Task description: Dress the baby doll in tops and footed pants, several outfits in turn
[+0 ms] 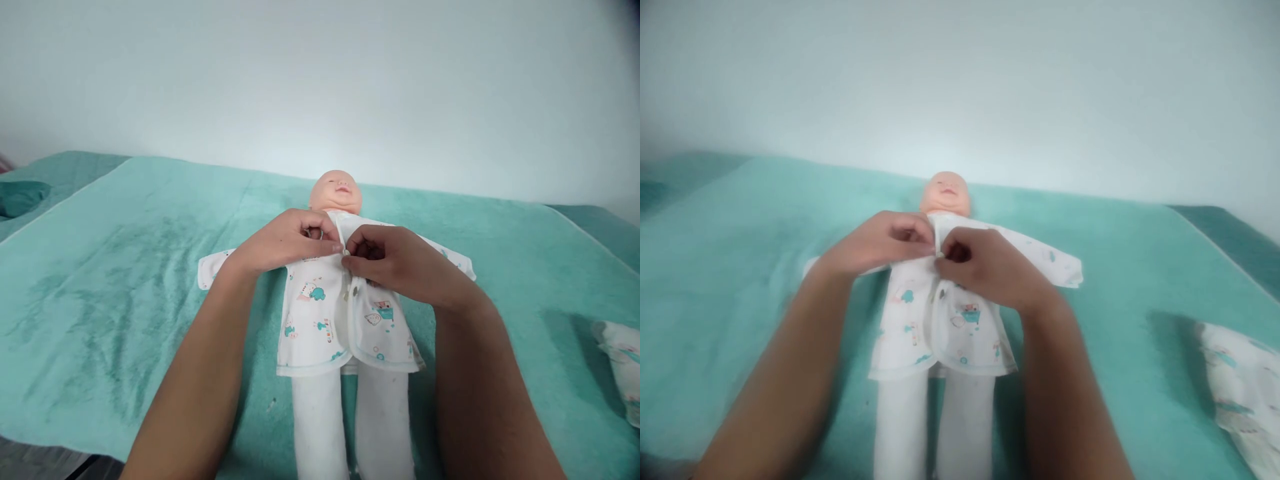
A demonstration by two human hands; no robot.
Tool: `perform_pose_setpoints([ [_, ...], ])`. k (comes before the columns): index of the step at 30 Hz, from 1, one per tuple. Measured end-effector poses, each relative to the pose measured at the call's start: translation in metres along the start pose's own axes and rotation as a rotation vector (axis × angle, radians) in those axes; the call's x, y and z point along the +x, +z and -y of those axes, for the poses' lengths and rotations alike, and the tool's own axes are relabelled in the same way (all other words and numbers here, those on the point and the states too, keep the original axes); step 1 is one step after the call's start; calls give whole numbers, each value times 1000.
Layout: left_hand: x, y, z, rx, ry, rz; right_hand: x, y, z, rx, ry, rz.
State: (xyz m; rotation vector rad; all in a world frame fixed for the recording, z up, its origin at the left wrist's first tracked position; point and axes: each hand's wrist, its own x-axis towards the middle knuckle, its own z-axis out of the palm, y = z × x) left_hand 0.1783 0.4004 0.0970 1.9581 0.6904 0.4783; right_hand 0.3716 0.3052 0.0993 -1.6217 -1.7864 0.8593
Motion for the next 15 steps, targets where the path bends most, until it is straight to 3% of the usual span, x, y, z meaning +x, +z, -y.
perform_pose_setpoints([
  [15, 0, -1, -3, 113, 12, 39, 2, -1, -10, 230, 47, 40],
])
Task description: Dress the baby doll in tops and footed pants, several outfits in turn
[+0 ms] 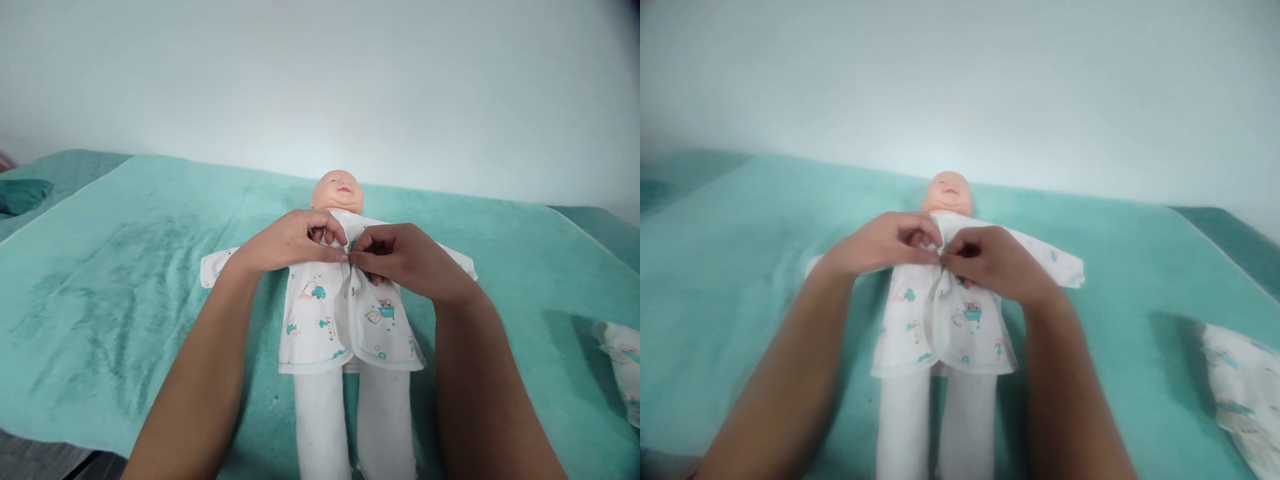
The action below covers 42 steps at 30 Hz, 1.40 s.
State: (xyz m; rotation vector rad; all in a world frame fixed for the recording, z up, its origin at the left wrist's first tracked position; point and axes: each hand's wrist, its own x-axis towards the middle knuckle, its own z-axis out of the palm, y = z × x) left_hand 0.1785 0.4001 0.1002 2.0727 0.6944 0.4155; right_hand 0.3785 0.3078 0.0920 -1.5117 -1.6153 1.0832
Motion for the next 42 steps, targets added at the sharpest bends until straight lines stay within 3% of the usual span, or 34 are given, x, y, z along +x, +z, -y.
perform_pose_setpoints([
  [12, 2, 4, 0, 16, 40, -29, 11, -1, -23, 186, -60, -18],
  [25, 0, 5, 0, 0, 69, -68, 14, 8, -25, 160, -142, -190],
  [34, 2, 12, 4, -153, 109, -224, 15, 7, -28, 242, -165, -165],
  [42, 3, 6, 6, -121, 143, -127, 15, 8, -25, 226, -180, -153],
])
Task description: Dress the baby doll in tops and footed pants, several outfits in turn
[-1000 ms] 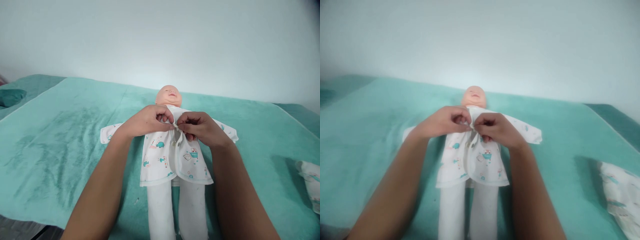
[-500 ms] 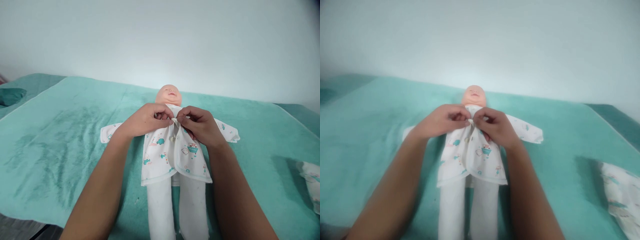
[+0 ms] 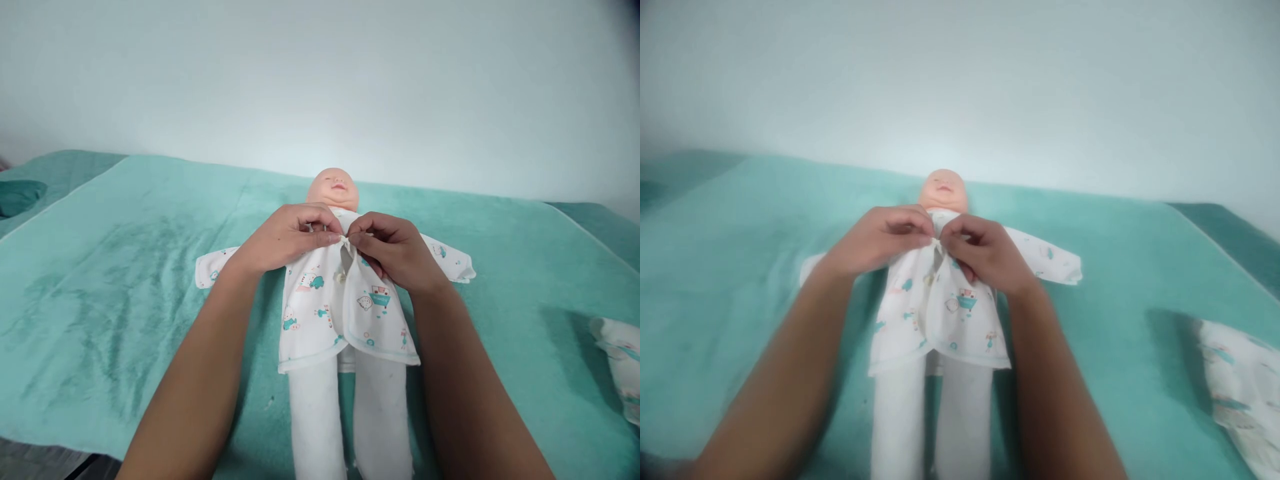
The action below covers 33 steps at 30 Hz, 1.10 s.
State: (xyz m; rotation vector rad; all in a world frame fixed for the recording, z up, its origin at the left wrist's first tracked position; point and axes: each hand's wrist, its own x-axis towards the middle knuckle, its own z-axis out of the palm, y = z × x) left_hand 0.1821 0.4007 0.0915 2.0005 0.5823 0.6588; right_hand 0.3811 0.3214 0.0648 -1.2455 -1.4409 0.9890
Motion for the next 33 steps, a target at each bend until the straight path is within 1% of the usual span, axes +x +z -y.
perform_pose_setpoints([
  [3, -1, -2, -1, 25, -6, 47, 0, 3, 1, -9, -14, -19],
  [5, -1, -3, 0, 26, -26, 51, 0, 5, 1, -17, -16, -35],
  [7, -1, -1, 1, -8, -54, 24, 0, 6, 2, -26, -8, -53],
  [11, 0, 4, 5, -153, -78, -77, 0, 6, 4, -29, 21, -54],
  [14, 0, 5, 5, -209, -103, -100, 0, 6, 6, -61, 46, -49],
  [18, -2, 3, 1, -236, -135, -84, -2, 8, 12, -144, 68, -55],
  [22, -3, 2, -6, -230, -158, -42, -3, 11, 15, -197, 50, -63],
  [24, -3, 4, -9, -188, -159, -39, -1, 11, 13, -175, 43, -73],
  [26, -3, 6, -10, -139, -157, -46, 0, 11, 9, -107, 41, -92],
  [29, -3, 4, -8, -121, -140, -36, 3, 10, 3, 15, 42, -159],
  [31, -3, 0, -2, -148, -117, -46, 4, 8, 1, 58, 35, -254],
  [32, -3, -2, 1, -158, -102, -86, 5, 7, 0, 52, 19, -318],
  [33, -2, -3, 4, -155, -84, -154, 6, 7, 0, 24, -7, -391],
])
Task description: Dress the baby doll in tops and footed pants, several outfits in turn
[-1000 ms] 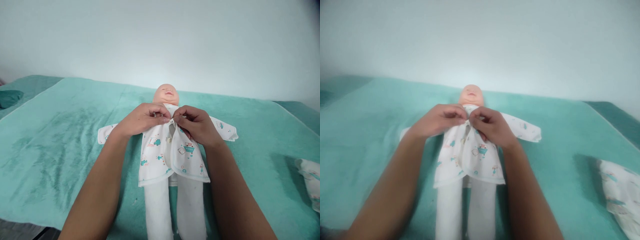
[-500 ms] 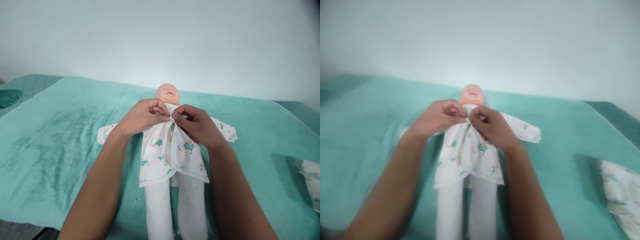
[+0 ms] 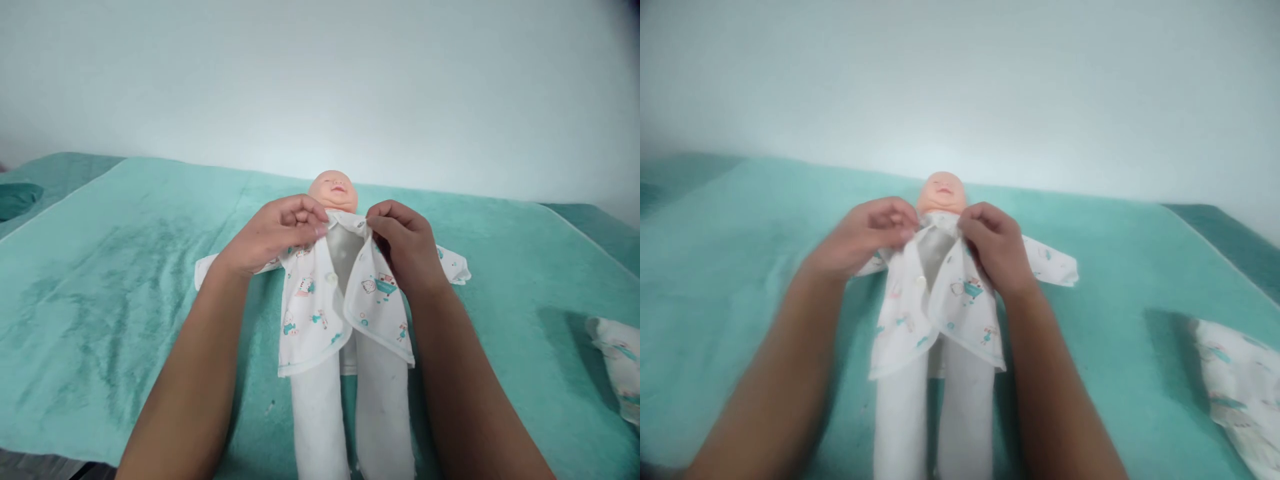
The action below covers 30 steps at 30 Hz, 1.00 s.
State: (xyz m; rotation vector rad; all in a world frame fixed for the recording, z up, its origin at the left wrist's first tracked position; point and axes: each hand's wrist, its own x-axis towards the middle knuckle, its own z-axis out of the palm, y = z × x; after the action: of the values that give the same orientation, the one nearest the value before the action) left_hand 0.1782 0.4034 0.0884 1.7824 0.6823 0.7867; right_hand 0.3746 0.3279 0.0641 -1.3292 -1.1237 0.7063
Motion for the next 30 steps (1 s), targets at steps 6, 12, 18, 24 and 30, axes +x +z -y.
perform_pose_setpoints([
  [6, 13, 15, 18, 231, 132, -238, -1, 13, 6, -290, -233, -212],
  [12, 19, 25, 26, 366, 156, -188, -4, 21, 8, -525, -185, 19],
  [18, 19, 26, 24, 296, 95, -189, 13, 11, -1, -532, -194, 2],
  [24, 18, 29, 19, 203, 22, -175, 26, 12, -5, -458, -172, 23],
  [30, 19, 31, 18, 109, -50, -155, 30, 18, -8, -463, -159, -52],
])
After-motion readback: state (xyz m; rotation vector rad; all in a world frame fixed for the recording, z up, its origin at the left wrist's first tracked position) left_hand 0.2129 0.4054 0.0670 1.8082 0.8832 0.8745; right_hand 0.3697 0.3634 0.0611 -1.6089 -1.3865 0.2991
